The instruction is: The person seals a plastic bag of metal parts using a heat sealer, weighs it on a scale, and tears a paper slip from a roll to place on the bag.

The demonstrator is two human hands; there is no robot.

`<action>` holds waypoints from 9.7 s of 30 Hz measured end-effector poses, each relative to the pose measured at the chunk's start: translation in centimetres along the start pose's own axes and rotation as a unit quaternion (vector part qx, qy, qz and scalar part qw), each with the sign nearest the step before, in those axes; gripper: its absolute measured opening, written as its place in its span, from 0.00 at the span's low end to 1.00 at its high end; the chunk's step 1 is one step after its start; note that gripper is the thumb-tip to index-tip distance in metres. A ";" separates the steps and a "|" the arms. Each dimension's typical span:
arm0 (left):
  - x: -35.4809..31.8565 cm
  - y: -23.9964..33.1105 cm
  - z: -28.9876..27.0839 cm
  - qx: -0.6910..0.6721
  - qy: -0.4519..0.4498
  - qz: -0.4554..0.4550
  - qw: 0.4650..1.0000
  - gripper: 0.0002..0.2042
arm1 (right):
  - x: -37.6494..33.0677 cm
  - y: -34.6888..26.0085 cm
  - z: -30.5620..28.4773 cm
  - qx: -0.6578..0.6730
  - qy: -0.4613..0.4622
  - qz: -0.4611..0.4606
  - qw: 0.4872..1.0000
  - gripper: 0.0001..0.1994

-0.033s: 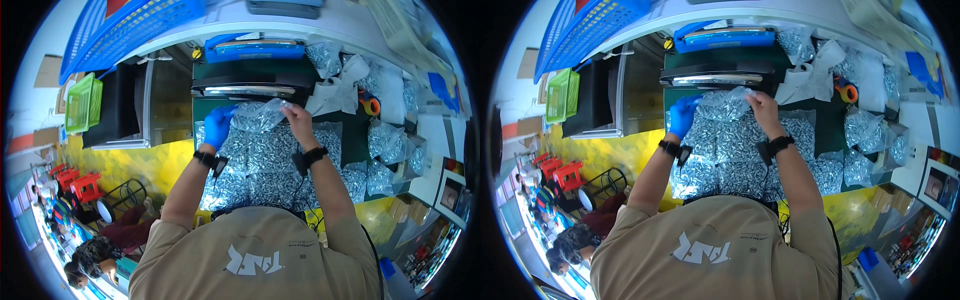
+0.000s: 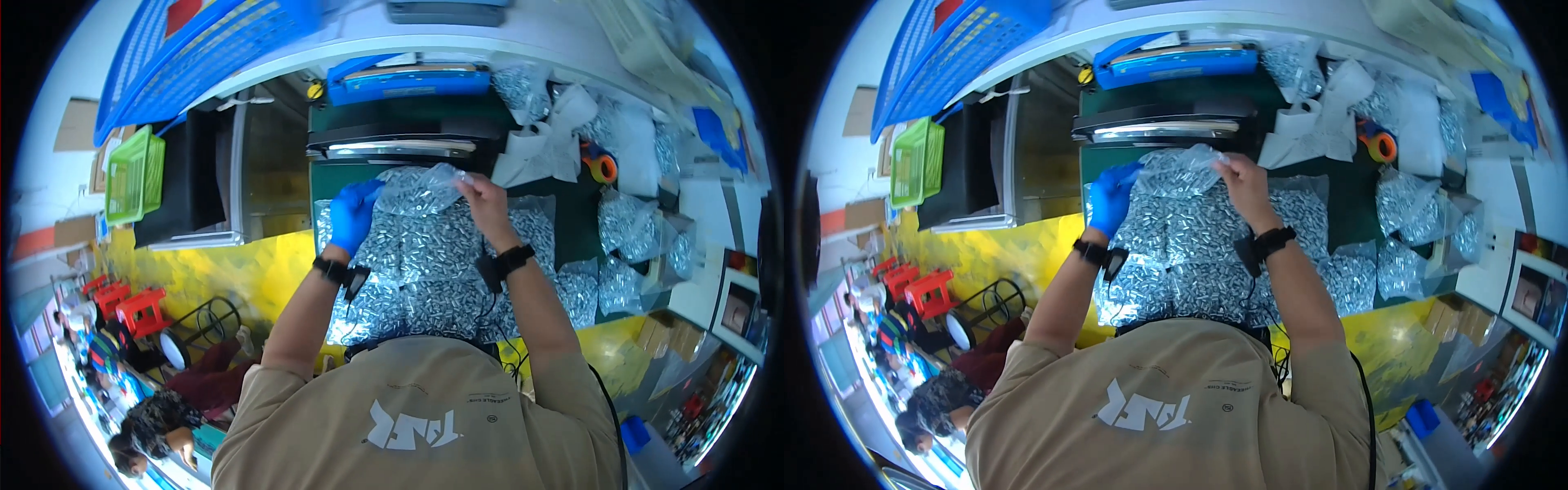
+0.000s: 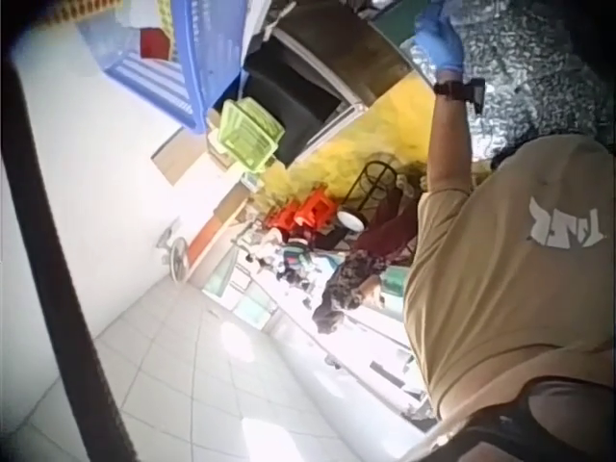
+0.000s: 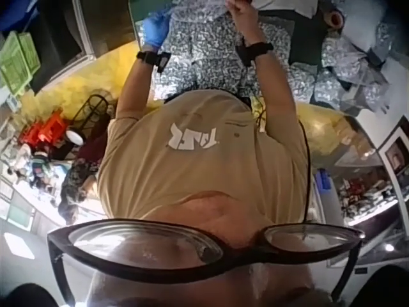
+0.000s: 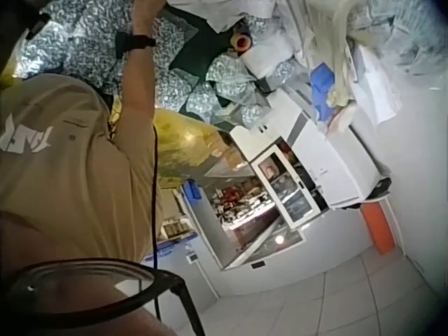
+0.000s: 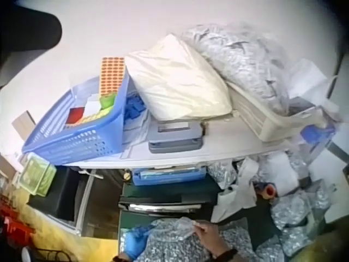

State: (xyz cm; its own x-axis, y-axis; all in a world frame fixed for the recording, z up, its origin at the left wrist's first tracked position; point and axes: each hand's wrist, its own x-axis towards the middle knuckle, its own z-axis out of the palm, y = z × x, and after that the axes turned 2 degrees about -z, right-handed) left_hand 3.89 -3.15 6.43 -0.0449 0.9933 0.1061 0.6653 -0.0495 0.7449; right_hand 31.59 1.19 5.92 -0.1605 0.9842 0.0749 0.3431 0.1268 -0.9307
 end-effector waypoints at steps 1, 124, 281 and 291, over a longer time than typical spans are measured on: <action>-1.0 2.2 -0.7 0.075 -0.008 0.039 0.996 0.09 | -1.3 -0.9 -1.1 -0.051 0.002 -0.026 0.998 0.10; -14.0 1.3 -3.5 -0.119 -0.180 -0.114 0.970 0.09 | 0.5 -13.0 -2.6 -0.207 -0.225 -0.277 0.911 0.16; 17.9 3.9 4.9 0.365 -0.078 0.054 0.926 0.14 | 5.6 4.6 -3.9 0.188 0.160 0.074 0.966 0.23; 17.6 4.8 4.8 0.366 -0.093 0.022 0.926 0.15 | -4.6 3.5 -6.9 0.194 0.126 0.178 0.956 0.17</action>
State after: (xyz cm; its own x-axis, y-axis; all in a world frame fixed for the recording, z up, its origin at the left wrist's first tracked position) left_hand 9.82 14.60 8.70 0.0774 0.9962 -0.0410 0.9932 -0.0735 0.0902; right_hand 39.93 -2.08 4.82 0.1472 0.9611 -0.2336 -0.0434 -0.2296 -0.9723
